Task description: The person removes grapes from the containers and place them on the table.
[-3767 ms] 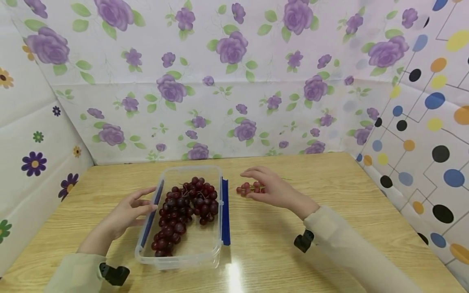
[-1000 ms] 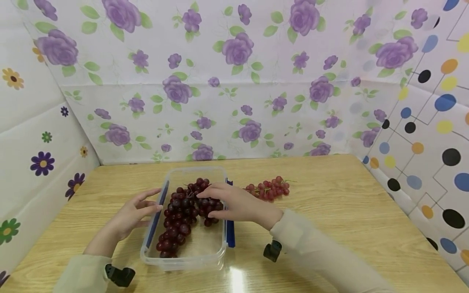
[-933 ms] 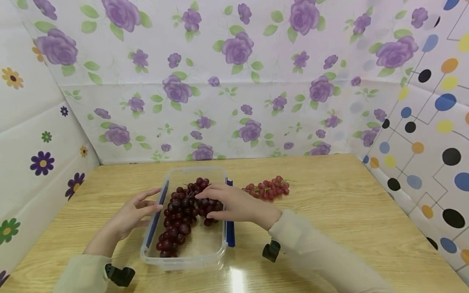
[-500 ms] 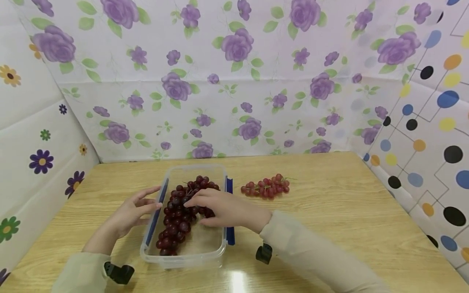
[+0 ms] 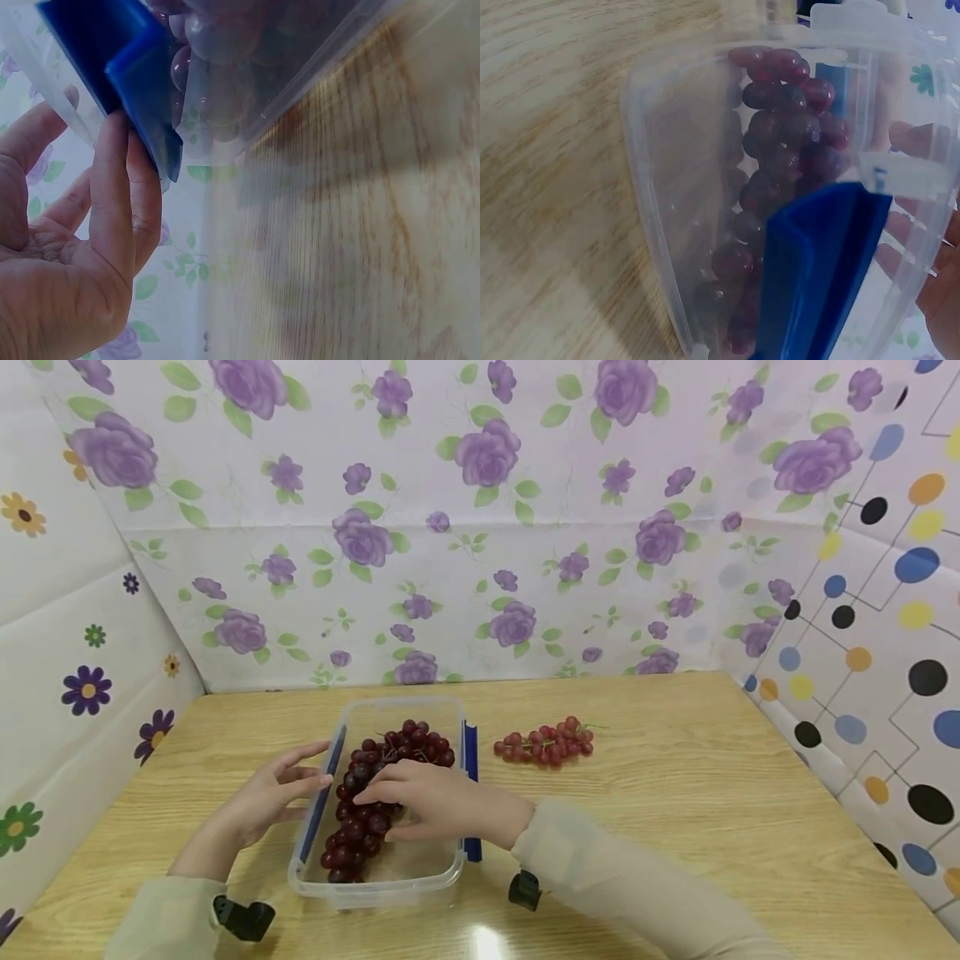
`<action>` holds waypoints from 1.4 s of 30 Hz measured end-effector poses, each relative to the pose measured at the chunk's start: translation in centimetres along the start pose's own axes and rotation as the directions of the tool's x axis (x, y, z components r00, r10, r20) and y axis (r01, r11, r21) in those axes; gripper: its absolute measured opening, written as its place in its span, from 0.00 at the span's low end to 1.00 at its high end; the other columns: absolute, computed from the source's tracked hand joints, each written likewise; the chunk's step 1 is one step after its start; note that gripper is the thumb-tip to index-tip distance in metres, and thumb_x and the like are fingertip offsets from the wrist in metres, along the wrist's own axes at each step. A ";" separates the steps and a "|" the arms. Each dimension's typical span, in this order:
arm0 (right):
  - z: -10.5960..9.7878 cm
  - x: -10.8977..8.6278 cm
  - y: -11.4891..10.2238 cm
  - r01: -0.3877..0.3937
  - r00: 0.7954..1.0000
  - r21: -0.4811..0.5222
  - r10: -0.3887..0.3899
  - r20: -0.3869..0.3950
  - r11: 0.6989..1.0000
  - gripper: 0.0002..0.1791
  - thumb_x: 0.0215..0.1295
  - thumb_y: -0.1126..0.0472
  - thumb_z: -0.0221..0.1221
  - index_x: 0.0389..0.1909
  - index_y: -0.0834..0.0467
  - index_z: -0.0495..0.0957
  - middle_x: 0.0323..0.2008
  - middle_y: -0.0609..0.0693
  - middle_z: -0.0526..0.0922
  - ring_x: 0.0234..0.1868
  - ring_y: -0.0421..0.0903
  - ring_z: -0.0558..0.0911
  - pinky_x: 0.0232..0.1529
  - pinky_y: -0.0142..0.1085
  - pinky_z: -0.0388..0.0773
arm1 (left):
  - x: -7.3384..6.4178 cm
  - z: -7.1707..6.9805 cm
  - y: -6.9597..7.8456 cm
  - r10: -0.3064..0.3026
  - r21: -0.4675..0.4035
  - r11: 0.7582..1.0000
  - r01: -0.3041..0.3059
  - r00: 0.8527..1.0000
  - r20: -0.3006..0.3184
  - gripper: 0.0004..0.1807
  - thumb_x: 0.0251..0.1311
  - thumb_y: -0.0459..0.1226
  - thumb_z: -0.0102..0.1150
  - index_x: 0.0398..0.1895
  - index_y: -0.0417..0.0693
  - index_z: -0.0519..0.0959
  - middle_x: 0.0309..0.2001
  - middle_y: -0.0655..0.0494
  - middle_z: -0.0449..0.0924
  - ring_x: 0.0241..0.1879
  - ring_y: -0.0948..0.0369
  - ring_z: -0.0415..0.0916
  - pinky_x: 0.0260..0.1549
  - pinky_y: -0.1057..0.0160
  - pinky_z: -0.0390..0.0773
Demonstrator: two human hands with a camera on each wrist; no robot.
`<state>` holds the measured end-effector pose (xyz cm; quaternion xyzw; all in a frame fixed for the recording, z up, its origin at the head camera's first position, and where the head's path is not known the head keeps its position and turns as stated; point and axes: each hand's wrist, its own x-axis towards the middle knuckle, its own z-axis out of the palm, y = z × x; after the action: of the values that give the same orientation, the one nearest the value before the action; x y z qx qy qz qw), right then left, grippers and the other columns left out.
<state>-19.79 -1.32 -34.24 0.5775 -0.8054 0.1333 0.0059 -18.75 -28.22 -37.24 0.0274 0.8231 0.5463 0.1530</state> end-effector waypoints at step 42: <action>3.2 3.2 -1.2 0.046 0.981 -0.103 -0.025 0.195 0.994 0.31 0.57 0.50 0.62 0.63 0.46 0.66 0.58 0.41 0.71 0.59 0.35 0.69 0.59 0.22 0.63 | -0.1 0.0 0.1 -0.037 -0.006 0.999 0.037 0.999 0.011 0.38 0.64 0.48 0.51 0.72 0.54 0.46 0.63 0.38 0.58 0.60 0.49 0.63 0.51 0.47 0.73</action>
<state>-19.22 -5.33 -36.58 0.6009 -0.7977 0.0334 -0.0390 -18.66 -28.20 -37.08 0.0146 0.8207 0.5459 0.1679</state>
